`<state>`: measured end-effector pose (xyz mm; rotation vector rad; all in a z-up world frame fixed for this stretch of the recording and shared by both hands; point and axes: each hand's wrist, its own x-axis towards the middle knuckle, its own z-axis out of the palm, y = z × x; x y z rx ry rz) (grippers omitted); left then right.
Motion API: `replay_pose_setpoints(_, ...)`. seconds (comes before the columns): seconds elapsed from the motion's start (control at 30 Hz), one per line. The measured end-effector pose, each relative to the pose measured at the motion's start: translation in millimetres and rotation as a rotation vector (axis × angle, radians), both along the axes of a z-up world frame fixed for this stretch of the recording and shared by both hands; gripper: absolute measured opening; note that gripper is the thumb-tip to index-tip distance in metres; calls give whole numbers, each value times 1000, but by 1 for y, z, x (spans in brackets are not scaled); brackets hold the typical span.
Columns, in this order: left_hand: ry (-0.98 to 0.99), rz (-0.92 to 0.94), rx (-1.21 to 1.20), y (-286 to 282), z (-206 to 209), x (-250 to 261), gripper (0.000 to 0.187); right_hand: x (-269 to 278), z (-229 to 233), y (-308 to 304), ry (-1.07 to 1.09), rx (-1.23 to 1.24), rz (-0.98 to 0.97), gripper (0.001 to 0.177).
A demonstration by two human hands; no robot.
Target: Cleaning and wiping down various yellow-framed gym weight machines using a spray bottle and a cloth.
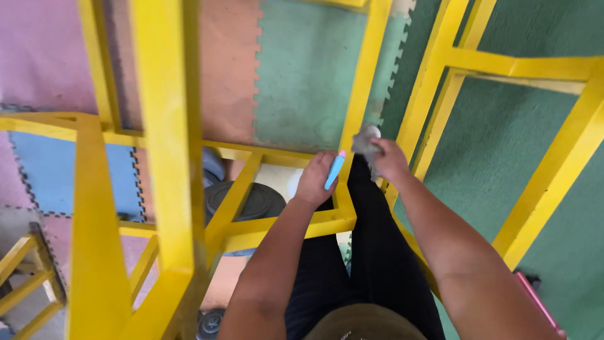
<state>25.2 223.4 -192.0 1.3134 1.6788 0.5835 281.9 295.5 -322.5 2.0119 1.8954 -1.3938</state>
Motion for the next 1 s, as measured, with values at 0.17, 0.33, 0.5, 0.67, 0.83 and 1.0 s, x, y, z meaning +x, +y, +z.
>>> replay_pose_setpoints(0.17, 97, -319, -124, -12, -89, 6, 48, -7, -44, -33, -21, -110, 309, 44)
replay_pose_setpoints(0.33, 192, -527, -237, -19, -144, 2, 51, -25, -93, -39, 2, -11, 470, 40)
replay_pose_setpoints(0.5, 240, -613, -275, -22, -181, 6, 54, -34, -118, -71, -81, 38, 338, 39)
replay_pose_setpoints(0.67, 238, -635, -253, -40, -215, 21, 42, -26, -134, -131, -47, 17, 473, 36)
replay_pose_setpoints(0.83, 262, -668, -244, -56, -242, 38, 27, -13, -149, -118, 22, -156, 559, 33)
replay_pose_setpoints(1.0, 302, -682, -308, -36, -225, 41, 48, -16, -154, -51, 7, 61, 638, 19)
